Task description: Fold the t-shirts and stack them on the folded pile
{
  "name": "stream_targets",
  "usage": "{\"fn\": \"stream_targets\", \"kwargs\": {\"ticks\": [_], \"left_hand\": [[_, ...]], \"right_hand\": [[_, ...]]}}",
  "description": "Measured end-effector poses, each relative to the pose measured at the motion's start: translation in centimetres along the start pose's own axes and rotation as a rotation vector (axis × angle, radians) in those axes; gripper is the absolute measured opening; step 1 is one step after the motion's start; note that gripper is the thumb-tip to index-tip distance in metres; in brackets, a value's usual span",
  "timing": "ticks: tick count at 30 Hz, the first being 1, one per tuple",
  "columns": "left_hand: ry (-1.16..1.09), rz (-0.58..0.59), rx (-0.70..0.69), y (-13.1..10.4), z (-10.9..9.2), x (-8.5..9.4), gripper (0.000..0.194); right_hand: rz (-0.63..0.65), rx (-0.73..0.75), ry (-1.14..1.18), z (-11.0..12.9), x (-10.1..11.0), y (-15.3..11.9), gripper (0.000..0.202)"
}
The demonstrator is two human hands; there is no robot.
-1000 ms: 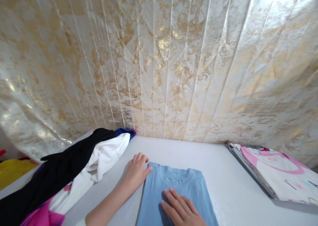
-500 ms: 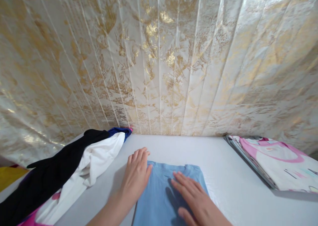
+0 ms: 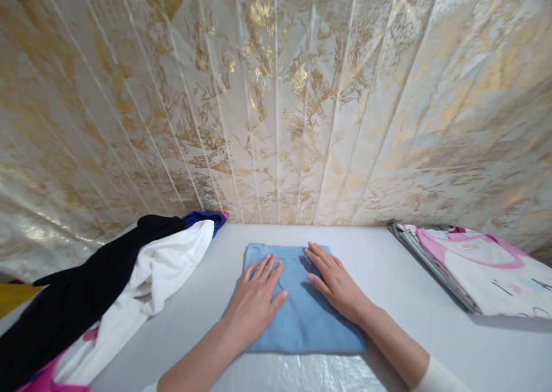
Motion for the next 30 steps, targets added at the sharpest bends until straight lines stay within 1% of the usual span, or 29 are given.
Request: {"fn": "stream_targets", "kwargs": {"ticks": [2, 4, 6, 8, 10, 12, 15, 18, 21, 25, 28, 30], "left_hand": [[-0.025, -0.004, -0.016, 0.6, -0.1, 0.7, 0.049], [-0.082, 0.006, -0.115, 0.7, -1.5, 1.6, 0.047], [-0.149, 0.04, -0.256, 0.8, -3.7, 2.6, 0.05], [-0.206, 0.086, -0.362, 1.2, -5.8, 3.3, 0.05], [-0.251, 0.114, -0.407, 2.0, -7.2, 3.4, 0.047], [-0.283, 0.13, -0.411, 2.8, -8.0, 2.9, 0.048], [-0.29, 0.148, -0.396, 3.3, -8.2, 1.7, 0.053], [-0.264, 0.161, -0.389, 3.1, -8.2, 1.0, 0.054], [-0.263, 0.154, -0.384, 2.9, -8.3, 1.0, 0.052], [-0.276, 0.156, -0.359, 2.9, -8.2, 1.0, 0.052], [-0.298, 0.136, -0.356, 3.0, -8.0, 0.8, 0.052], [-0.309, 0.117, -0.36, 3.0, -8.0, 0.9, 0.052]], "right_hand": [[-0.138, -0.074, 0.107, -1.2, 1.8, -0.3, 0.047], [-0.21, -0.174, 0.187, -2.4, 3.0, -1.9, 0.041], [-0.196, -0.266, 0.229, -3.0, 3.2, -4.3, 0.036], [-0.153, -0.319, 0.278, -2.9, 3.1, -6.9, 0.033], [-0.116, -0.336, 0.364, -2.1, 2.9, -8.9, 0.031], [-0.099, -0.345, 0.458, -1.2, 2.8, -10.1, 0.03], [-0.11, -0.356, 0.564, 0.0, 3.1, -10.6, 0.032], [-0.108, -0.359, 0.631, 0.4, 3.1, -10.3, 0.037], [-0.084, -0.383, 0.628, 0.2, 2.6, -10.2, 0.035], [-0.085, -0.413, 0.542, -0.5, 2.3, -10.4, 0.03], [-0.104, -0.413, 0.522, -1.0, 2.6, -10.7, 0.033], [-0.139, -0.407, 0.521, -1.2, 3.2, -10.8, 0.034]]}}
Point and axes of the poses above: each hand's wrist, its own y-axis towards the middle knuckle, its own x-axis out of the back of the hand, z = x × y, the point moved 7 cm from there along y, towards the middle knuckle, and after that the axes turned 9 degrees about y, right-handed, at the moved point
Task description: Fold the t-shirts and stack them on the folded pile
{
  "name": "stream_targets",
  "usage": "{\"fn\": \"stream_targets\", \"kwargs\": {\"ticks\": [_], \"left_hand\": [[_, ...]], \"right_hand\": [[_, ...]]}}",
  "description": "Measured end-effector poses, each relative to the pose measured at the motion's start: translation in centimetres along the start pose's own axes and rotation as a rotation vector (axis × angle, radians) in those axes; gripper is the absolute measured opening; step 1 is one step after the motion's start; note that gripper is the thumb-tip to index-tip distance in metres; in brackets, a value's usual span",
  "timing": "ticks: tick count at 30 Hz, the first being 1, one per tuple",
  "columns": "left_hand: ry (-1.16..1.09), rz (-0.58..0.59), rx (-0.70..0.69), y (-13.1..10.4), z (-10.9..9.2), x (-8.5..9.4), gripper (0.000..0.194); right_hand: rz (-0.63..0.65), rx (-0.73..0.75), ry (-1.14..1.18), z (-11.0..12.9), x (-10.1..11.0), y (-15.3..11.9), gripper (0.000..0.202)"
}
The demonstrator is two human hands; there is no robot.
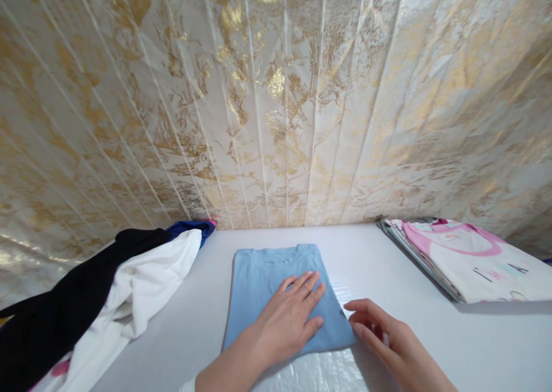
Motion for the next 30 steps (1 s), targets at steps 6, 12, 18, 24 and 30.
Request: {"fn": "stream_targets", "kwargs": {"ticks": [6, 12, 18, 24, 30], "left_hand": [[0.014, -0.011, -0.071, -0.3, -1.6, 0.4, 0.046], [0.008, 0.018, -0.081, -0.4, -2.8, -0.4, 0.051], [0.07, -0.021, -0.016, -1.8, -1.2, 1.7, 0.051], [0.249, -0.149, 0.227, -8.5, 3.3, 2.7, 0.055], [0.325, -0.164, 0.282, -12.1, 4.5, 1.1, 0.053]], "right_hand": [[0.018, 0.004, -0.052, 0.6, 0.0, -0.3, 0.028], [0.064, 0.01, -0.152, 0.4, -0.5, 0.0, 0.018], [0.098, 0.196, -0.304, 2.3, -0.1, -0.1, 0.025], [0.027, 0.48, -0.491, 4.4, -2.9, -0.1, 0.038], [0.114, 0.421, -0.697, 3.8, -8.8, 3.0, 0.055]]}}
Point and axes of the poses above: each hand's wrist, its own y-axis towards the middle knuckle, its own x-axis out of the back of the hand, z = x × y, the point moved 7 cm from there along y, towards the middle knuckle, and after that the axes turned 9 degrees about y, right-handed, at the moved point
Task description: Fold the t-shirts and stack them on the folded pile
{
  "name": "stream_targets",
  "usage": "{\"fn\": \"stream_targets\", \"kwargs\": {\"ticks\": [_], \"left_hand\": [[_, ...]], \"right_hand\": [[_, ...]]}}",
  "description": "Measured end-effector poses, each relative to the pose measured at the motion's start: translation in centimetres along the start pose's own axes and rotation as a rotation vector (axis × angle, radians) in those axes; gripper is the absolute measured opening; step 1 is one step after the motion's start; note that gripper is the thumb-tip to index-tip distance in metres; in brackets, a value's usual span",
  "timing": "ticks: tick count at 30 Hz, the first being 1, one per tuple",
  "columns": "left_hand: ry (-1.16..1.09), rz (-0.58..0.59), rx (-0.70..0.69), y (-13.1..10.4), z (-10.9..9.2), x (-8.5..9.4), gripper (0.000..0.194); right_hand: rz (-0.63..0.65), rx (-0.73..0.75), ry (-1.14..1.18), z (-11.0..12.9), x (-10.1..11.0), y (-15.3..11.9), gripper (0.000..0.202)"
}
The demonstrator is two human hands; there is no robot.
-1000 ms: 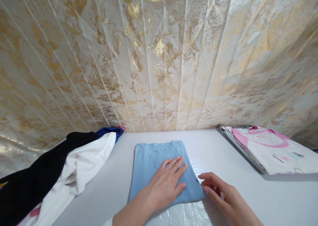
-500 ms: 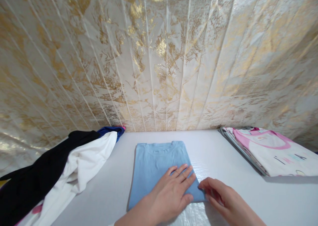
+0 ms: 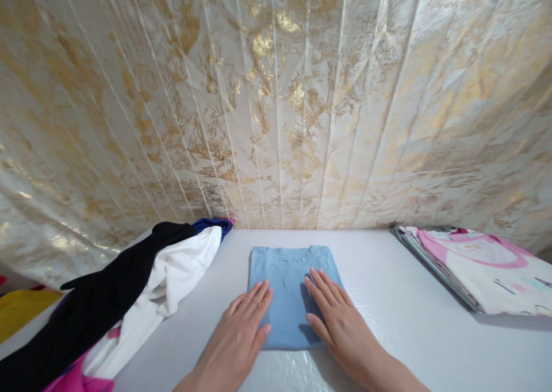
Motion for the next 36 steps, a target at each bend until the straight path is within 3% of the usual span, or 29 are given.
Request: {"fn": "stream_targets", "kwargs": {"ticks": [3, 8, 13, 16, 22, 25, 27, 30, 33, 36], "left_hand": [[0.004, 0.012, 0.0, 0.0, 0.3, 0.0, 0.053], [0.028, 0.01, -0.072, -0.1, -0.4, 0.1, 0.055], [0.081, -0.001, -0.133, -0.8, -2.0, -0.4, 0.084], [0.183, -0.062, -0.135, -1.1, -2.5, -0.5, 0.089], [0.357, -0.298, -0.178, -1.9, -3.0, -0.6, 0.07], [0.358, -0.275, -0.242, -1.2, -3.1, 0.0, 0.057], [0.302, -0.198, -0.201, 0.2, -2.8, 0.5, 0.051], [0.187, -0.107, -0.003, 3.5, -1.6, 0.7, 0.051], [0.15, -0.012, 0.169, 6.5, -0.5, -0.7, 0.049], [0.13, 0.029, 0.243, 7.9, 0.1, -2.1, 0.052]], "right_hand": [[0.033, -0.01, -0.077, 0.0, -1.2, 0.5, 0.065], [0.054, -0.009, -0.131, -0.4, -1.5, 0.1, 0.066], [-0.002, -0.024, -0.16, -0.9, -0.8, 0.3, 0.064], [-0.015, -0.015, -0.176, -1.2, -1.0, 0.4, 0.066], [-0.017, -0.034, -0.191, -1.7, -2.0, -0.1, 0.069], [0.022, -0.039, -0.168, -1.8, -2.0, 0.1, 0.07], [0.039, -0.058, -0.149, -2.0, -1.7, 0.9, 0.071], [0.004, -0.111, -0.13, -2.3, -0.8, 2.9, 0.068], [-0.019, -0.16, -0.122, -2.7, -1.1, 4.9, 0.066], [-0.036, -0.185, -0.131, -3.3, -2.0, 5.8, 0.065]]}}
Point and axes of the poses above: each hand's wrist, its own y-axis towards the middle knuckle, its own x-axis out of the back of the hand, z = x × y, the point moved 7 cm from there along y, towards the middle knuckle, and after that the axes turned 9 degrees about y, right-handed, at the moved point
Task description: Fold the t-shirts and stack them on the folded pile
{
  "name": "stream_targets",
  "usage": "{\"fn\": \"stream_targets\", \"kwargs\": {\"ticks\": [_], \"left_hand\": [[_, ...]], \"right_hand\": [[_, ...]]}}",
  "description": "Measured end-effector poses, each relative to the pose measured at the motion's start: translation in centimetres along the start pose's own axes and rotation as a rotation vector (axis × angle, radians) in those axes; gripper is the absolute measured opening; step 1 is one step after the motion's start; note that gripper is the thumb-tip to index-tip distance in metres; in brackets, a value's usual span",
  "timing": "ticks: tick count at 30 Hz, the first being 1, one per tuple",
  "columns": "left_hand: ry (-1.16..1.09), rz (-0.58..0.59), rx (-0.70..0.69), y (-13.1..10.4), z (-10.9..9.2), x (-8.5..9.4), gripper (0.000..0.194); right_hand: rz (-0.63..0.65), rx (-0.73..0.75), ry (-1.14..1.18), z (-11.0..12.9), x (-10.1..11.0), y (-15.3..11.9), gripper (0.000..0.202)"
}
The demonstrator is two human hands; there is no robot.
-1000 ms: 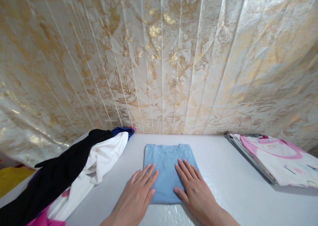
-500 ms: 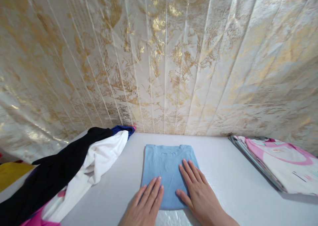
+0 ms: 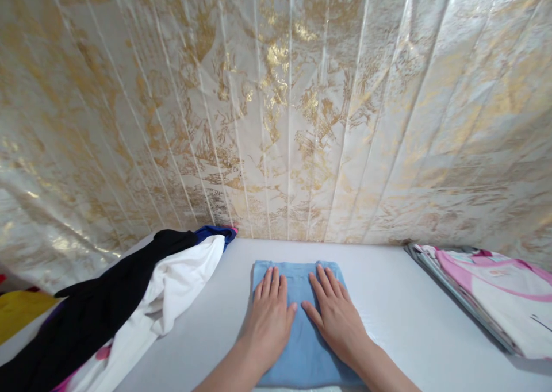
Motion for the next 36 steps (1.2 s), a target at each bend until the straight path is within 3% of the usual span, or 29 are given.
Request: {"fn": "stream_targets", "kwargs": {"ticks": [12, 18, 28, 32, 36], "left_hand": [[-0.078, -0.012, -0.068, -0.5, 1.0, 0.2, 0.052], [-0.011, -0.037, 0.043, -0.2, 2.5, -0.6, 0.066], [-0.03, -0.068, 0.035, -0.1, 2.3, -1.0, 0.062], [-0.035, -0.176, 0.106, -1.1, 4.1, -0.6, 0.059], [0.024, -0.235, 0.232, -3.9, 6.8, -0.3, 0.051]], "right_hand": [[-0.033, -0.017, -0.003, -0.2, 0.3, -0.2, 0.069], [-0.045, -0.038, -0.014, -1.2, 0.8, 0.9, 0.073], [-0.024, -0.028, -0.007, -1.0, 0.3, 0.9, 0.069], [-0.058, -0.037, 0.059, -1.7, 0.5, 0.8, 0.064], [-0.145, -0.039, 0.143, -3.0, 1.2, -0.1, 0.053]]}}
Point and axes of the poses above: each hand's wrist, its own y-axis towards the middle knuckle, its own x-axis out of the back of the hand, z = x × y, the point moved 7 cm from there along y, towards the middle knuckle, and after that the axes turned 9 degrees about y, right-handed, at the moved point
